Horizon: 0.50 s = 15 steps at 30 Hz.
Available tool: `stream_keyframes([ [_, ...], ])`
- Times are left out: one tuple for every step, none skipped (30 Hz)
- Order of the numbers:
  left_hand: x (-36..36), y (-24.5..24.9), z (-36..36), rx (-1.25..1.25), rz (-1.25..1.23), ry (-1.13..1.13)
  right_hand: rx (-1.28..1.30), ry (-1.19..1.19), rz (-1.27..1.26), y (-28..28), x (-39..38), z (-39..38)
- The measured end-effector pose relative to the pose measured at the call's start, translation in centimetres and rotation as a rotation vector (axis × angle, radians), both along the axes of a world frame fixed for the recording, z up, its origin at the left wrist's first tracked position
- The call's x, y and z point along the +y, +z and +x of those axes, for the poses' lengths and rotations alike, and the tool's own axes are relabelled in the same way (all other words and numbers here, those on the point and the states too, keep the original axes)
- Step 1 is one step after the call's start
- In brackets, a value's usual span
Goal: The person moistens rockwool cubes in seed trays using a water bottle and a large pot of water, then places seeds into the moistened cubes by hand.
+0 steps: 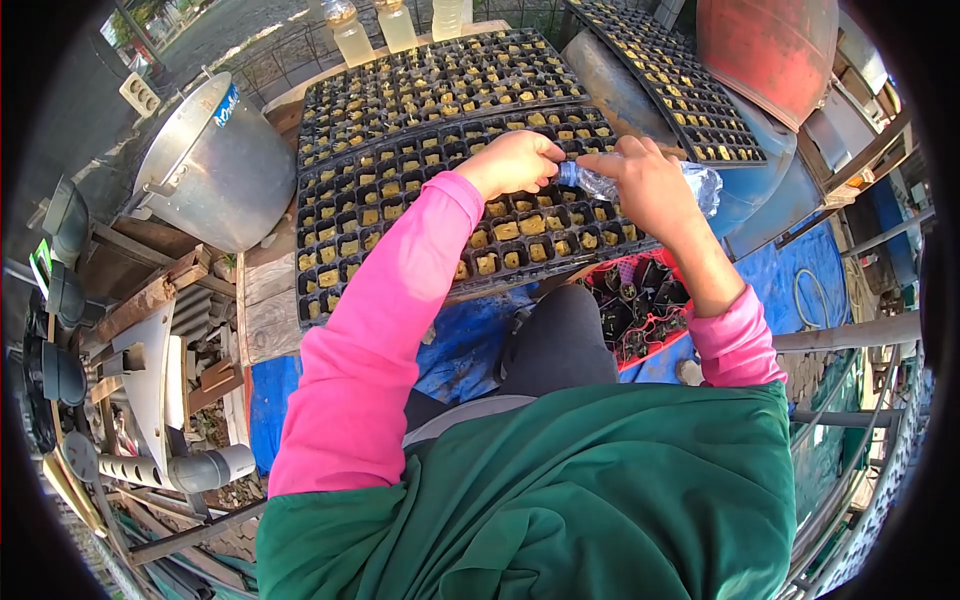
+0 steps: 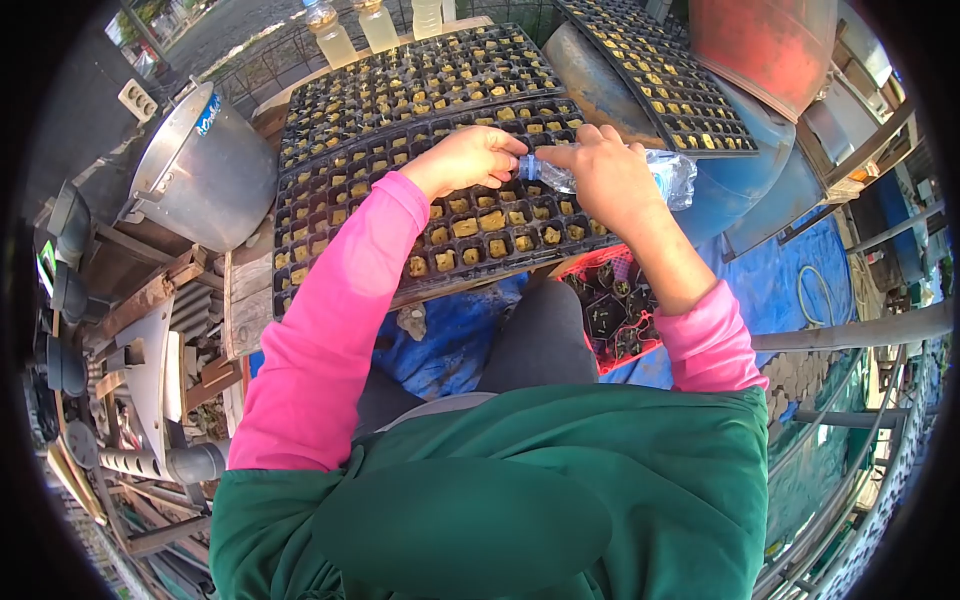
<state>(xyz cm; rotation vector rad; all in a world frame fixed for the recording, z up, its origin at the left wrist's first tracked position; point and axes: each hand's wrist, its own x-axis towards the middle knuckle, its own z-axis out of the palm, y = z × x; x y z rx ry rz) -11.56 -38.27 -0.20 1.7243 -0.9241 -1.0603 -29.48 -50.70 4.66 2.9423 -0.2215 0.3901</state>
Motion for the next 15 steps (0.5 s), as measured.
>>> stream_keyframes([
  [0.2, -0.2, 0.2, 0.000, -0.001, 0.002, 0.000, 0.002, -0.001, 0.1, 0.2, 0.1],
  [0.3, -0.3, 0.4, -0.001, -0.001, -0.004, 0.016, 0.000, 0.008, 0.1, 0.3, 0.3],
  [0.6, -0.3, 0.5, -0.003, -0.002, -0.010, 0.033, -0.003, 0.016, 0.2, 0.5, 0.4],
  [0.8, -0.3, 0.5, -0.002, -0.003, -0.007, 0.033, 0.000, 0.015, 0.2, 0.7, 0.5],
  [1.1, -0.3, 0.6, -0.002, -0.006, -0.009, 0.042, 0.003, 0.021, 0.3, 0.9, 0.7],
  [1.3, -0.3, 0.7, -0.001, -0.008, -0.012, 0.050, 0.006, 0.027, 0.3, 1.0, 0.8],
  [1.6, -0.3, 0.8, -0.001, -0.009, -0.008, 0.050, 0.009, 0.026, 0.3, 1.2, 0.9],
  [1.8, -0.3, 0.9, -0.007, -0.009, -0.005, 0.042, 0.018, 0.012, 0.4, 1.5, 1.0],
  [2.0, -0.3, 0.9, -0.013, -0.009, -0.002, 0.035, 0.026, -0.002, 0.4, 1.7, 1.1],
  [2.2, -0.3, 1.0, -0.012, -0.010, 0.001, 0.036, 0.030, -0.003, 0.4, 1.9, 1.2],
  [2.5, -0.3, 1.0, -0.020, -0.008, 0.006, 0.029, 0.040, -0.015, 0.4, 2.1, 1.3],
  [2.7, -0.4, 1.1, -0.029, -0.005, 0.011, 0.023, 0.051, -0.026, 0.4, 2.3, 1.4],
  [2.9, -0.7, 1.2, -0.028, -0.006, 0.015, 0.024, 0.056, -0.027, 0.5, 2.6, 1.6],
  [3.0, -1.0, 1.2, -0.014, -0.046, 0.046, 0.037, 0.057, -0.020, 0.5, 2.8, 1.7],
  [3.3, -0.8, 1.1, 0.001, -0.086, 0.077, 0.051, 0.059, -0.012, 0.6, 3.1, 1.9],
])
